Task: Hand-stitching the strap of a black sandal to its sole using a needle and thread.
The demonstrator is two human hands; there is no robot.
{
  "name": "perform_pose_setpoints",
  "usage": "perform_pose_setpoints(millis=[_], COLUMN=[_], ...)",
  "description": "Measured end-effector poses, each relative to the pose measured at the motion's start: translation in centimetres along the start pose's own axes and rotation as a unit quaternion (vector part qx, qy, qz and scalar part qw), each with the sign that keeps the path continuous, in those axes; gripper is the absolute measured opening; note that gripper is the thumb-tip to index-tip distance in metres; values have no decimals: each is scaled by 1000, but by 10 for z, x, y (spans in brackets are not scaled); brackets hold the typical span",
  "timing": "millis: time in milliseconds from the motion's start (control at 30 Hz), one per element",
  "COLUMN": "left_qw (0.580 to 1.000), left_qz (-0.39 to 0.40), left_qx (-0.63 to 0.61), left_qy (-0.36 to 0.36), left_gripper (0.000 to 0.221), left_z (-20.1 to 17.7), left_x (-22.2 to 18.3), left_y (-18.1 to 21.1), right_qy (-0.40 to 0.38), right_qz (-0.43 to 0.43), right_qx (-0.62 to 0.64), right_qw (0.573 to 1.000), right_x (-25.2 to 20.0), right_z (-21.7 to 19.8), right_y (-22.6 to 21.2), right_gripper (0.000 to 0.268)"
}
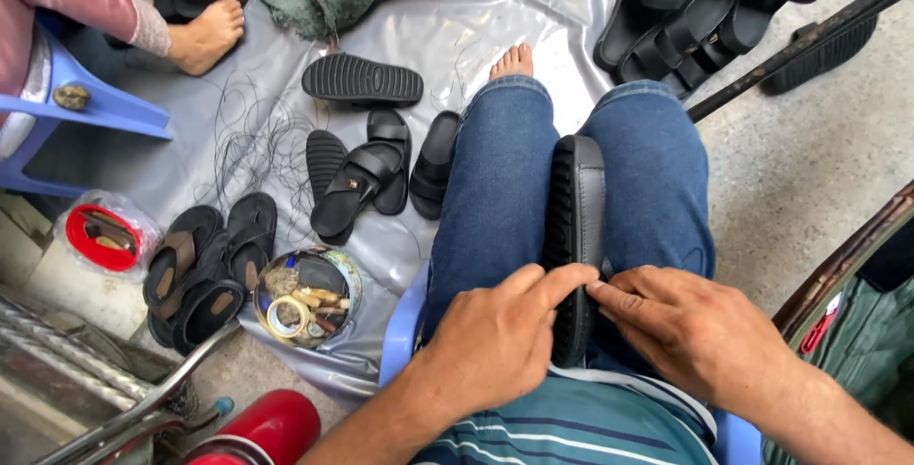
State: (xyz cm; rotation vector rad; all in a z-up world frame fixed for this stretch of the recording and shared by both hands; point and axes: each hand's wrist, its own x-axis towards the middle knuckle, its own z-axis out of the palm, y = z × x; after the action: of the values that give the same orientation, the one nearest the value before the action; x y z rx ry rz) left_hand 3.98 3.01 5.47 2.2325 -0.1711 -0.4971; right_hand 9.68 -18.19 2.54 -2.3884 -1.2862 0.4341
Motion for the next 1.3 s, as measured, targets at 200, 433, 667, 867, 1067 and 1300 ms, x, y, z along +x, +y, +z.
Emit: perform_pose_setpoints(millis=[200,433,667,867,1067,1300], left_qw=[994,995,962,984,988,993], left_qz=[-22,24,-37,67,84,53], left_qx=[71,26,-223,-105,-33,-68], left_qy=[-78,89,150,130,125,87], left_gripper=[46,46,9,7,7,36], left_z=[-2,25,29,29,30,15], left_x=[6,17,17,-9,-14,-17], left_y=[-12,-5,-17,-20,-24,-19], right_qy=[-243,-213,-17,-6,-36,111], right_qz=[217,190,200,151,177,333], right_qx=[-90,-54,244,107,228,-93], right_qw=[941,957,949,983,957,932], right_x=[-11,-18,10,5,-2,-12], right_z=[-50,-48,-15,3,3,-37], right_y=[22,25,1,-8,1,29], right_gripper=[73,62,22,23,12,50])
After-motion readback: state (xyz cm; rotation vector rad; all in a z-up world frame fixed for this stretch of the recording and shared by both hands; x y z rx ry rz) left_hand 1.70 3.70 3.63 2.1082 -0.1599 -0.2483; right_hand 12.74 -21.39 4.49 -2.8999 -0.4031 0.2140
